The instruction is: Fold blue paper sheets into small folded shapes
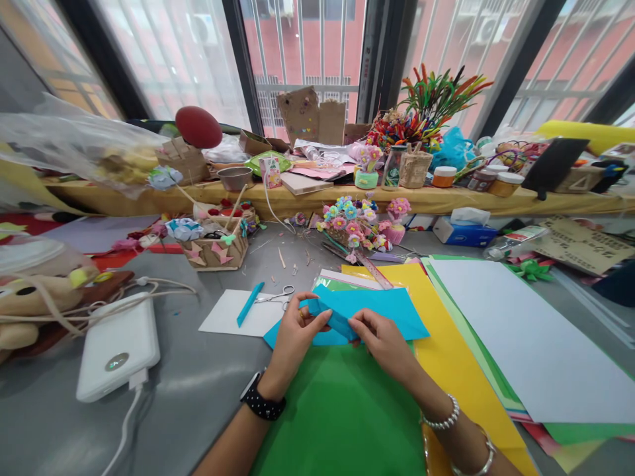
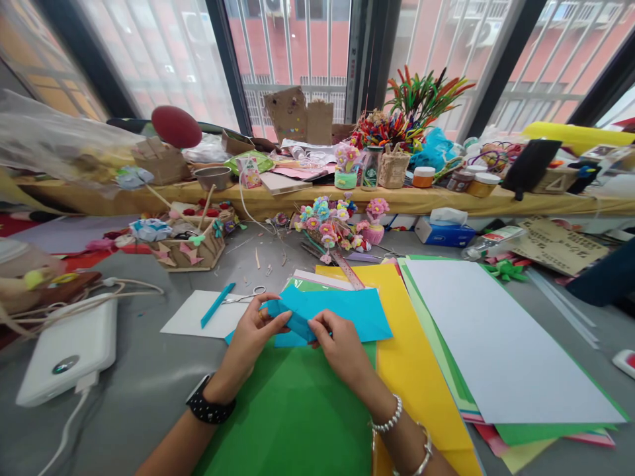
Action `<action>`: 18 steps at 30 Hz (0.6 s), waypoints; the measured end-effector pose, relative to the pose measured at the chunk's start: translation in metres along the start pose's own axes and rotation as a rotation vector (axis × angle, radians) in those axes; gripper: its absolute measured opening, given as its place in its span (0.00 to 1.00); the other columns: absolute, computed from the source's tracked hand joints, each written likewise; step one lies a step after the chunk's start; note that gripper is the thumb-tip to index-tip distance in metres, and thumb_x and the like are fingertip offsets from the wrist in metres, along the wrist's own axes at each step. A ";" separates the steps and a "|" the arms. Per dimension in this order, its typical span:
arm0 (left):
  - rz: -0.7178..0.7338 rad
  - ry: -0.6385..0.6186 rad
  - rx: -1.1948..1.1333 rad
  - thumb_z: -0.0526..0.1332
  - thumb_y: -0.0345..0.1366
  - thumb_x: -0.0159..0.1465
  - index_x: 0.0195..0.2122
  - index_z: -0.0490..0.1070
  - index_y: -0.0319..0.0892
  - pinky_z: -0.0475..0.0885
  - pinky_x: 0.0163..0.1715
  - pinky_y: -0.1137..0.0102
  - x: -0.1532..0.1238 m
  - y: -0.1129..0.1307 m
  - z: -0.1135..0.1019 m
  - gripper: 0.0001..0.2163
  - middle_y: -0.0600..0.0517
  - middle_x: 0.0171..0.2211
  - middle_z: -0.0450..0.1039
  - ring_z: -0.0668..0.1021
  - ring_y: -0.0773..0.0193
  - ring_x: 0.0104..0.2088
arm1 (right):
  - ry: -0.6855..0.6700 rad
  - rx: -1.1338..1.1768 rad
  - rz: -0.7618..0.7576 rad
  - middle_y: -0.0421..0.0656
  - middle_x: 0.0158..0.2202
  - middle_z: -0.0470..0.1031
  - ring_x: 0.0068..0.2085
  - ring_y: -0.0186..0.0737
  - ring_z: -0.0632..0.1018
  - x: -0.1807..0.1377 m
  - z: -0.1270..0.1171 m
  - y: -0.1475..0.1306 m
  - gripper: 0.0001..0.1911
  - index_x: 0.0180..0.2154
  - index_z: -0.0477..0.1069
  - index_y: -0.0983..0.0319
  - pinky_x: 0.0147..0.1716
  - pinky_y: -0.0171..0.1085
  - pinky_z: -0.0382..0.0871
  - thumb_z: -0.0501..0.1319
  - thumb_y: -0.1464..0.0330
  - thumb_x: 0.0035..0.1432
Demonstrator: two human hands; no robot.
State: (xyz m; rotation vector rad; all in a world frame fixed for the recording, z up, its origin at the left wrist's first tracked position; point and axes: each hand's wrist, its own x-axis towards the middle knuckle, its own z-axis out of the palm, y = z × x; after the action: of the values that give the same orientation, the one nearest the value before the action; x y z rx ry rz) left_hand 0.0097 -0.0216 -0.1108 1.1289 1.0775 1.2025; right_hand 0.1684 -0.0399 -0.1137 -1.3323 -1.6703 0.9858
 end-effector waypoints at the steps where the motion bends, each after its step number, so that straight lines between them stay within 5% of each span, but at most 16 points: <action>1: -0.006 -0.007 0.004 0.64 0.36 0.50 0.36 0.61 0.42 0.71 0.25 0.75 0.000 0.000 0.000 0.15 0.62 0.19 0.63 0.71 0.71 0.22 | -0.002 0.027 0.013 0.38 0.22 0.69 0.22 0.33 0.71 0.001 0.001 0.001 0.15 0.26 0.65 0.62 0.22 0.31 0.64 0.48 0.62 0.58; 6: -0.041 -0.072 0.040 0.65 0.36 0.48 0.26 0.65 0.39 0.70 0.25 0.73 -0.001 0.002 0.003 0.10 0.58 0.20 0.68 0.72 0.68 0.23 | -0.050 0.135 0.050 0.41 0.28 0.72 0.28 0.37 0.75 0.000 0.005 0.002 0.13 0.31 0.66 0.62 0.22 0.32 0.69 0.52 0.59 0.55; 18: -0.073 -0.189 0.234 0.67 0.36 0.45 0.22 0.72 0.39 0.63 0.18 0.77 0.001 0.002 -0.005 0.07 0.57 0.16 0.70 0.69 0.71 0.17 | -0.058 0.065 0.069 0.37 0.17 0.70 0.19 0.34 0.72 -0.001 -0.008 -0.004 0.06 0.21 0.68 0.62 0.20 0.31 0.63 0.60 0.70 0.48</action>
State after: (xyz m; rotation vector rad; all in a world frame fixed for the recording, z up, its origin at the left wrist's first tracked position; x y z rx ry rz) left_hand 0.0042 -0.0200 -0.1096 1.3420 1.1236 0.9094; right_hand 0.1745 -0.0411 -0.1066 -1.3375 -1.6306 1.1184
